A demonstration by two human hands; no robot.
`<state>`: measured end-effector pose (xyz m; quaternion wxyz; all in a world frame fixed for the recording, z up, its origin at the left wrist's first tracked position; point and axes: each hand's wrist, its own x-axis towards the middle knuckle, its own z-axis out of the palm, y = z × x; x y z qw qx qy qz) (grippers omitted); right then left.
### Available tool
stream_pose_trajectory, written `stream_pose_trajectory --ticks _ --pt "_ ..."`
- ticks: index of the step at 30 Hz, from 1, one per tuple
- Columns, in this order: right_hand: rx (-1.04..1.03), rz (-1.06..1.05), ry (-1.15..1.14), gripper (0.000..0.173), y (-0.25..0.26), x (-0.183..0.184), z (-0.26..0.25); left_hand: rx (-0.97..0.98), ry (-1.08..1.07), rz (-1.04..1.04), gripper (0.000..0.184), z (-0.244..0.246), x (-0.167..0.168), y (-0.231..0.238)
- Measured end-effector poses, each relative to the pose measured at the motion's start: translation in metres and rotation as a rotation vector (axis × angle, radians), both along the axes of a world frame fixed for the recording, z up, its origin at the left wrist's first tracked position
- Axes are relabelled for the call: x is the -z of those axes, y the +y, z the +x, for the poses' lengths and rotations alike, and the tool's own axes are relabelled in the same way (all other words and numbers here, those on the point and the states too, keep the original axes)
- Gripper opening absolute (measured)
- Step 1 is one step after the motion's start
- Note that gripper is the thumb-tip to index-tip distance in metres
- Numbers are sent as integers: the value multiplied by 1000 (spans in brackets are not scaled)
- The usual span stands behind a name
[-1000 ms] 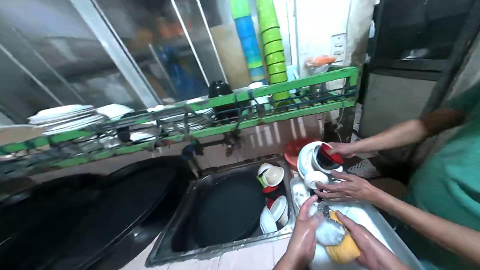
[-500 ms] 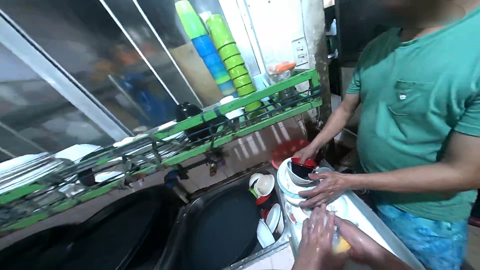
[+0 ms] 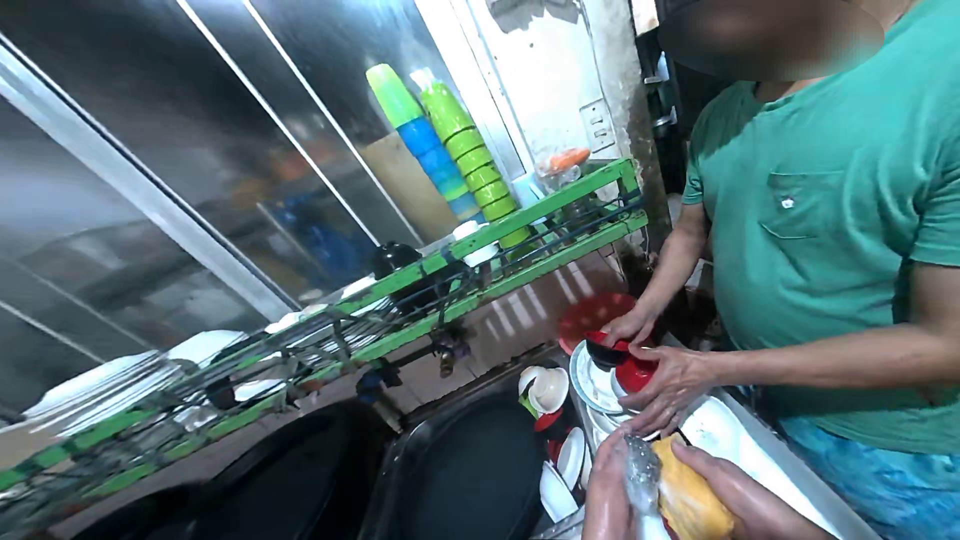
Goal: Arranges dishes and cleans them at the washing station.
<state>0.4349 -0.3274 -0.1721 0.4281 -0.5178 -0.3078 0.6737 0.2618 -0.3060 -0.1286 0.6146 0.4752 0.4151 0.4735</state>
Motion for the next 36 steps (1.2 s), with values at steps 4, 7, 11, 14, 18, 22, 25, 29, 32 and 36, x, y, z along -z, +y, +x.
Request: stream_pose_trajectory --ticks 4,7,11,14,18,22,25,29,32,36 --pt "37 -15 20 52 -1 -2 -5 17 157 82 38 15 0 -9" --pt "78 1 82 56 -3 -8 -9 44 328 224 36 28 1 -18" --pt "131 98 214 65 -6 -13 -8 29 492 587 33 33 13 -15" --pt "106 131 184 66 -8 -12 -6 1 572 606 35 28 24 -10" --pt "-86 181 65 76 -13 -10 -2 -50 664 516 35 24 34 -5" --pt "-60 255 103 73 -12 -12 -2 2 648 533 43 28 33 -10" --pt "-31 239 135 50 -10 -17 2 28 678 556 48 23 28 -10" --pt "-59 171 -8 47 -9 -20 1 -11 725 623 41 16 34 -13" --pt "21 110 -34 64 -15 -26 1 -5 890 646 40 19 19 -22" --pt "167 116 14 63 -9 -18 0 88 938 775 32 31 -6 -39"
